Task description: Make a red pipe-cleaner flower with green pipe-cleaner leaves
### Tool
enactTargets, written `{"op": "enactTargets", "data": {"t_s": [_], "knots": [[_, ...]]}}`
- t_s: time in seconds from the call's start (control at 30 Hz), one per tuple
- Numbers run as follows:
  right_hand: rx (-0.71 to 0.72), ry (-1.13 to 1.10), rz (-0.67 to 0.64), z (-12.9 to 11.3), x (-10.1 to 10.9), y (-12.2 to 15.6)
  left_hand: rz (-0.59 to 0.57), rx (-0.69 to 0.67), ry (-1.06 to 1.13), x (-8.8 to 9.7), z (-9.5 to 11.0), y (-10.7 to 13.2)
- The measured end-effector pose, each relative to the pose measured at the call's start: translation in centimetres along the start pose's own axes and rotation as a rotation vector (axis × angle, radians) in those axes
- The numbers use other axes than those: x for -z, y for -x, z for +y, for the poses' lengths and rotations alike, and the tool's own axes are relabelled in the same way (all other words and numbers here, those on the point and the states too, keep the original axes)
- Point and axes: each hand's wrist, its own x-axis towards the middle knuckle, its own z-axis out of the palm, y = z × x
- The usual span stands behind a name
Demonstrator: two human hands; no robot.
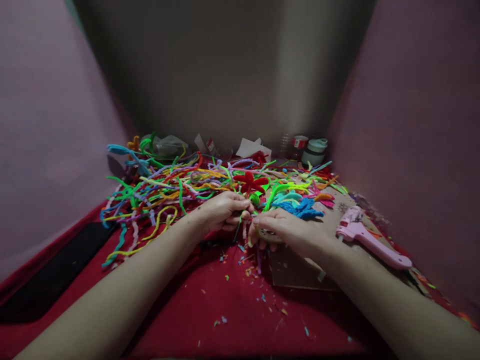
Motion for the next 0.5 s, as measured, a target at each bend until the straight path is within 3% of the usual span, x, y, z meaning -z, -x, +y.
{"op": "enactTargets", "data": {"t_s": [0.13, 0.23, 0.33, 0.5], "knots": [[0.009, -0.038, 0.016, 0.2, -0.1, -0.1, 0.100, -0.070, -0.047, -0.5, 0.0, 0.1], [0.020, 0.007, 0.029, 0.1, -0.1, 0.0, 0.263, -0.115, -0.171, -0.6, 0.7, 0.9], [0.032, 0.036, 0.018, 0.0, -0.1, 0.1, 0.398, -0.166, -0.370, -0.8, 1.8, 3.2], [0.043, 0.065, 0.019, 0.3, 0.0, 0.0, 0.445, -0.249, -0.918, 0.3, 1.3, 8.6]]}}
